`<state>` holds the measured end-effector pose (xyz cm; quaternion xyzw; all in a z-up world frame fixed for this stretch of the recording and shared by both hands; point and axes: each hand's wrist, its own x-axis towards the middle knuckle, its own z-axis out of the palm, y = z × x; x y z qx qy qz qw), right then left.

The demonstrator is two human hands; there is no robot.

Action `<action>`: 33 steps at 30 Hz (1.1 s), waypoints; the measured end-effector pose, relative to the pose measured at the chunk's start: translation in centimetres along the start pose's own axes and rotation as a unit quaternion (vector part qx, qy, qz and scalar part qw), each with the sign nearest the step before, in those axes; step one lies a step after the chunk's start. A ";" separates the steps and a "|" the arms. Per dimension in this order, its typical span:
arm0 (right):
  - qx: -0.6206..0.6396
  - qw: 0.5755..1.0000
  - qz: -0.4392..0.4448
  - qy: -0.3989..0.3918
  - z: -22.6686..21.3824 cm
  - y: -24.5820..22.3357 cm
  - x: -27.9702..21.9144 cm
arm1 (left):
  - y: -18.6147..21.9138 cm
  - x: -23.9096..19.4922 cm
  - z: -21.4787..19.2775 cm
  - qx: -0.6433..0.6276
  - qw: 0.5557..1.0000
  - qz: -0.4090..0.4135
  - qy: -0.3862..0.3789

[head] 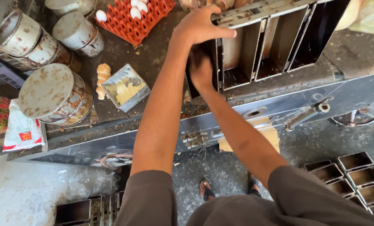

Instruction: The person repeatedly applies a white substance from a small container into the compartments of a metal mold using their fingers. They then place the mold into a larger metal rack and repeat the process with additional molds.

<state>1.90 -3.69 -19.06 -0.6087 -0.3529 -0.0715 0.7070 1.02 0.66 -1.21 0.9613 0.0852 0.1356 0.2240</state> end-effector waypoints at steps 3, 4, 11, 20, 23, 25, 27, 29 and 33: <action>-0.166 0.959 0.218 -0.067 -0.9 -1.5 -2.4 | 0.4 -0.1 -0.3 -0.002 1.000 -0.007 -0.012; -0.159 0.971 0.165 -0.071 -1.7 -2.8 -2.8 | 0.6 -0.3 -0.2 0.004 1.000 -0.008 -0.008; -0.161 0.971 -0.170 0.049 -11.7 -13.3 -1.4 | 1.1 -0.5 -0.7 -0.003 1.000 0.004 -0.012; -0.305 0.926 -0.207 -0.085 -13.6 -2.2 -0.6 | 1.4 -0.3 -1.9 -0.008 0.999 -0.029 -0.043; -0.287 0.943 -0.011 -0.169 -13.4 -0.6 0.0 | 2.3 -0.1 -2.2 -0.003 0.998 -0.036 -0.056; -0.260 0.957 0.028 -0.122 -11.6 0.3 2.4 | 2.8 -0.4 -2.2 0.002 0.997 -0.049 -0.065; -0.018 0.999 0.040 0.009 -9.1 2.0 5.4 | 3.0 -1.7 -1.8 -0.006 0.994 -0.082 -0.073; 0.059 0.997 0.041 0.034 -7.9 3.3 6.3 | 3.4 -1.7 -2.1 0.015 0.998 -0.048 -0.050; 0.000 0.981 0.194 -0.022 -8.3 4.7 2.0 | 3.9 -2.9 -1.4 0.008 0.999 -0.026 -0.035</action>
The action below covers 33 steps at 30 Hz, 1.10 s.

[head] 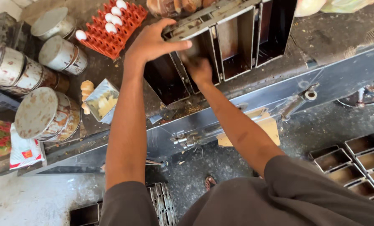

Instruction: The person repeatedly applies a white substance from a small container into the compartments of a metal mold using their fingers. They then place the mold into a larger metal rack and repeat the process with additional molds.

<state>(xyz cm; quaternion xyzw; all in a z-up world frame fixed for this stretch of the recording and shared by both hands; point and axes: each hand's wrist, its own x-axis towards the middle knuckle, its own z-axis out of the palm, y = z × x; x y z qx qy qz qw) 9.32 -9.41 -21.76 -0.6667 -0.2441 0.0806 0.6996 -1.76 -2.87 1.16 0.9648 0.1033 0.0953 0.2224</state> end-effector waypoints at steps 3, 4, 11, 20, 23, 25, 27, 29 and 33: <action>-0.184 0.980 0.049 0.056 0.1 -0.7 0.2 | 0.3 0.1 -0.4 0.007 1.000 0.001 0.002; -0.162 0.980 -0.039 0.109 0.4 -1.0 0.6 | 0.3 0.0 -0.4 0.007 1.000 -0.003 0.002; -0.046 0.981 -0.176 0.071 1.4 -1.4 1.8 | 0.2 0.0 -0.4 0.017 0.999 -0.041 0.001; -0.008 0.954 -0.296 0.055 -10.8 -8.1 -8.2 | 1.8 -0.3 -1.1 0.063 0.995 -0.075 -0.005; -0.093 0.954 -0.278 0.071 -14.9 -9.2 -3.7 | 2.3 0.9 -1.4 0.061 0.990 -0.122 -0.042; -0.162 0.943 -0.290 0.036 -15.4 -8.4 -0.5 | 2.2 1.1 -0.8 0.061 0.987 -0.136 -0.069; -0.249 0.899 -0.359 -0.008 -14.8 -7.0 1.7 | 1.8 1.6 -0.7 0.075 0.986 -0.133 -0.070; -0.382 0.816 -0.435 0.004 -14.3 -5.2 1.8 | 1.2 2.1 -0.8 0.054 0.990 -0.112 -0.061; -0.392 0.877 -0.220 -0.168 -15.6 -1.5 -0.6 | 0.1 2.8 -0.6 0.042 0.984 -0.155 -0.072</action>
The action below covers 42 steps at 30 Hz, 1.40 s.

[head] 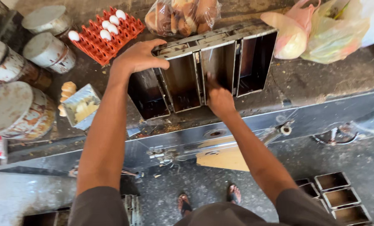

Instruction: The person repeatedly applies a white substance from a small container into the compartments of a metal mold using their fingers. They then place the mold into a larger metal rack and repeat the process with additional molds.

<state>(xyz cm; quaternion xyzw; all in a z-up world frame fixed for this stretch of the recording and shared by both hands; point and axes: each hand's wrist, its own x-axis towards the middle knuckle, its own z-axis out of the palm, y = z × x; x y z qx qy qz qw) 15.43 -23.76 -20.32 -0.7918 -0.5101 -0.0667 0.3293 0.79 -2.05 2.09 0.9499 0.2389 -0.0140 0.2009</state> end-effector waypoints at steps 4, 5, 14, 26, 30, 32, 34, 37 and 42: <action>0.043 0.998 0.050 0.018 1.8 3.6 3.2 | -0.4 -0.9 1.1 0.034 0.995 0.079 0.047; 0.141 0.986 0.061 0.064 2.4 4.9 5.8 | -0.1 -1.1 1.3 0.055 0.993 0.088 0.065; 0.468 0.831 0.249 0.169 13.0 11.1 7.2 | 1.3 -3.2 2.3 0.094 0.990 0.048 0.093; 0.389 0.898 0.173 0.113 5.9 6.4 6.0 | 0.0 -2.0 2.7 -0.011 0.993 0.059 0.104; 0.379 0.895 -0.038 0.231 0.0 3.4 0.9 | 0.4 -2.2 2.3 0.047 0.988 0.066 0.131; 0.371 0.872 -0.031 0.318 -4.2 3.3 -1.4 | 0.5 -2.4 2.3 0.035 0.990 0.047 0.127; 0.345 0.871 0.004 0.350 -7.6 3.9 -1.5 | 0.6 -2.3 1.7 0.027 0.992 0.037 0.119; 0.228 0.920 -0.032 0.318 -10.2 6.2 1.5 | 0.4 -2.3 1.6 0.026 0.994 0.041 0.093; 0.173 0.956 -0.142 0.191 -6.6 9.2 3.9 | 0.2 -1.7 1.0 0.040 0.997 0.010 0.070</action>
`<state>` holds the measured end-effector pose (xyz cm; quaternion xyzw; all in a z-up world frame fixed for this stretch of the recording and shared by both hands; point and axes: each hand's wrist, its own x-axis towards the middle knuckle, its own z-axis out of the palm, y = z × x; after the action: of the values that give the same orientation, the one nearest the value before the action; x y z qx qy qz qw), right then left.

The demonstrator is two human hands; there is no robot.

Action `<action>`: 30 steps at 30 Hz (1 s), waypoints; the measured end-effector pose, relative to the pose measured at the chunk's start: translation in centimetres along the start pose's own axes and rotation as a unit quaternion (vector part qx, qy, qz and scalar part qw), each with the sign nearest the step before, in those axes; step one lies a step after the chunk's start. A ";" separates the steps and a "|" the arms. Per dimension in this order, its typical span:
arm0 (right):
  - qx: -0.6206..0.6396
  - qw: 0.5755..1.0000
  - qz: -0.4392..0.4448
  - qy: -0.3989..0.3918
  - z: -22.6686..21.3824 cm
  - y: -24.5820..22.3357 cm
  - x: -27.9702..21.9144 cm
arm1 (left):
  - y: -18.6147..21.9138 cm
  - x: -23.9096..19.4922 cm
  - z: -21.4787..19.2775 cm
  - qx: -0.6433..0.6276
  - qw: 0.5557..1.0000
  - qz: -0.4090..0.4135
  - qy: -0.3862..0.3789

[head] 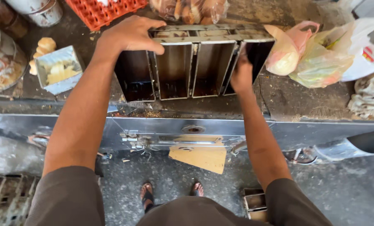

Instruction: The person repeatedly applies a white substance from a small container into the compartments of a metal mold using their fingers. They then place the mold into a larger metal rack and repeat the process with additional molds.

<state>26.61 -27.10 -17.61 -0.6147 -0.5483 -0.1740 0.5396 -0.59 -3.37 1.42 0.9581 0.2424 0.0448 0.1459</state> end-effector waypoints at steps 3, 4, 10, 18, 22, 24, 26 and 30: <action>-0.147 0.984 0.064 -0.072 0.8 1.2 -3.1 | 0.1 0.7 -0.6 0.017 0.998 0.051 0.018; -0.183 0.971 0.106 -0.114 0.6 1.8 -3.8 | 0.1 0.8 -0.6 0.019 0.999 0.032 0.009; 0.243 0.962 0.116 0.042 2.8 8.8 2.9 | 0.2 -0.3 -0.6 -0.024 0.999 0.034 -0.001; -0.013 0.899 0.438 0.011 7.2 10.2 -2.7 | -0.5 0.0 -0.3 -0.048 0.991 0.124 0.021; 0.023 0.979 0.160 0.127 6.9 11.4 0.1 | -0.6 -0.6 -0.3 -0.025 0.997 0.074 0.014; 0.026 0.980 0.075 0.180 6.5 12.7 2.7 | -0.5 0.0 -0.3 -0.021 0.994 0.102 0.015; 0.078 0.978 0.069 0.179 7.1 12.6 2.7 | -1.0 0.1 -0.2 -0.030 0.996 0.086 0.014; 0.119 0.955 0.256 0.095 7.1 9.1 -1.1 | -2.1 1.1 -0.1 -0.023 0.996 0.084 0.013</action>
<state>31.40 -19.86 -25.32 -0.6462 -0.3354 -0.0211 0.6852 -0.62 -1.08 0.91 0.9709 0.1618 0.0745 0.1601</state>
